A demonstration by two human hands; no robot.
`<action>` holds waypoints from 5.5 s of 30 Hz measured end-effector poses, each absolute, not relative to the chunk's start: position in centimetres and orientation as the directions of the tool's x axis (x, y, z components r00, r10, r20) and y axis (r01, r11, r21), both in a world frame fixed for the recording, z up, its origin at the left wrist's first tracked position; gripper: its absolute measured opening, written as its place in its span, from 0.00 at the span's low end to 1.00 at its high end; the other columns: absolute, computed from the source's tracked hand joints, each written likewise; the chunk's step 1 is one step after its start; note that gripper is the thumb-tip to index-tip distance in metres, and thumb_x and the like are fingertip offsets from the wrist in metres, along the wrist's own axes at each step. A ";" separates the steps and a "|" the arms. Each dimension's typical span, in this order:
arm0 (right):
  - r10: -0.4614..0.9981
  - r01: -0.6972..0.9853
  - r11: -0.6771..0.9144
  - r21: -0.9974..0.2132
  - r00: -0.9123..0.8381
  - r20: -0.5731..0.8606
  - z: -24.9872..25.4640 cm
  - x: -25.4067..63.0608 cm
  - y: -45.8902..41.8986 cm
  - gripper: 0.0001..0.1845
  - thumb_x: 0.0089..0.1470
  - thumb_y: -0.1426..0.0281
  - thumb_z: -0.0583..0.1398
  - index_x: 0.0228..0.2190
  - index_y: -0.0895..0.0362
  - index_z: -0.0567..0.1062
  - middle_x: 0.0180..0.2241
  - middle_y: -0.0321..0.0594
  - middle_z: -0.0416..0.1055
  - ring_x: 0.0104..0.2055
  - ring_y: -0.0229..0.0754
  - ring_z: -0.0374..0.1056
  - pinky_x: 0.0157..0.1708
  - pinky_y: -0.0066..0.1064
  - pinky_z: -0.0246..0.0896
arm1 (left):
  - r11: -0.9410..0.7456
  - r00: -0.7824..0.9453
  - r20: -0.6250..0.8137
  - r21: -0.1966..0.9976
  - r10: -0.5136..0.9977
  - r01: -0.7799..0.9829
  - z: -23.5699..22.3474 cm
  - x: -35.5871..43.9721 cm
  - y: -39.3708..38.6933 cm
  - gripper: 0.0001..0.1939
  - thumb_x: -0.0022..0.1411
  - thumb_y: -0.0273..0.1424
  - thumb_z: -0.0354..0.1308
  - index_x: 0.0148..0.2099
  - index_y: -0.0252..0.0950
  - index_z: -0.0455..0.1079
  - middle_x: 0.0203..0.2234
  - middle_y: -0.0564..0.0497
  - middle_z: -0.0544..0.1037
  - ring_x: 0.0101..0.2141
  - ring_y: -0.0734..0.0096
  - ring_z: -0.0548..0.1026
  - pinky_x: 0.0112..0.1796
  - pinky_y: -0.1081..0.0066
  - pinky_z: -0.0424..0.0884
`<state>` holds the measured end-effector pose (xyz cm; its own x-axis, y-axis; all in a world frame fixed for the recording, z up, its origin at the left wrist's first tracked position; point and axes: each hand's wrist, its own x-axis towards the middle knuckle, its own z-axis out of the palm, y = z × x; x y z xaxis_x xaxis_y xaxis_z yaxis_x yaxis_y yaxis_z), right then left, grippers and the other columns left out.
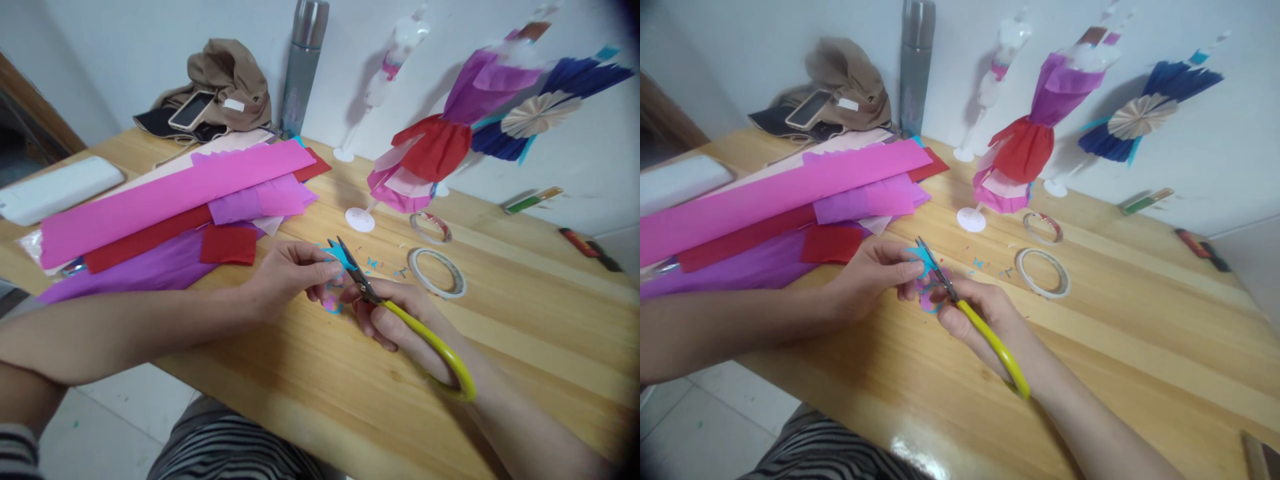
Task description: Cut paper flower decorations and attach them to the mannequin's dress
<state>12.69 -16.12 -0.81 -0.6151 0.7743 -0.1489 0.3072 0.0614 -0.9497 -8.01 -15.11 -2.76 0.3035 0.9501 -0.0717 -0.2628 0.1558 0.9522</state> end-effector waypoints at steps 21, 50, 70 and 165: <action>0.785 0.361 0.203 -0.910 -0.615 -0.069 -1.1 12.7 -16.1 0.28 0.59 0.44 0.57 0.41 0.56 0.77 0.22 0.34 0.62 0.26 0.41 0.61 0.25 0.32 0.58 | 0.038 0.122 -0.004 0.961 0.993 -0.275 -2.7 -8.5 -14.2 0.13 0.48 0.34 0.70 0.36 0.33 0.78 0.30 0.52 0.80 0.23 0.80 0.72 0.22 0.78 0.67; 0.777 0.369 0.321 -0.872 -0.629 0.020 -1.8 12.8 -15.8 0.25 0.60 0.48 0.59 0.41 0.57 0.80 0.28 0.39 0.72 0.33 0.44 0.71 0.35 0.33 0.69 | -0.201 0.188 0.204 0.979 0.961 -0.035 -2.9 -9.2 -13.2 0.07 0.52 0.31 0.66 0.31 0.34 0.73 0.48 0.41 0.79 0.54 0.56 0.74 0.36 0.72 0.71; 0.795 0.433 0.390 -0.812 -0.604 0.060 -1.6 12.7 -15.9 0.24 0.62 0.51 0.58 0.47 0.56 0.79 0.32 0.39 0.75 0.30 0.41 0.69 0.30 0.30 0.65 | -0.006 0.128 0.019 0.995 0.992 -0.102 -2.5 -8.4 -14.1 0.06 0.49 0.27 0.65 0.28 0.34 0.70 0.34 0.48 0.81 0.41 0.67 0.78 0.40 0.70 0.73; 0.822 0.441 0.305 -0.844 -0.569 -0.001 -1.2 13.1 -15.5 0.26 0.63 0.48 0.55 0.40 0.57 0.78 0.24 0.38 0.69 0.23 0.38 0.63 0.22 0.29 0.58 | 0.228 0.344 -0.144 0.949 0.928 -0.216 -2.5 -8.2 -15.1 0.12 0.61 0.34 0.57 0.28 0.32 0.70 0.17 0.51 0.77 0.18 0.76 0.75 0.20 0.80 0.69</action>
<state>13.06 -15.47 -1.25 -0.5692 0.8222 -0.0005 0.4412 0.3049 -0.8440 -8.16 -15.12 -2.50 0.3443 0.9277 -0.1445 -0.2162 0.2281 0.9493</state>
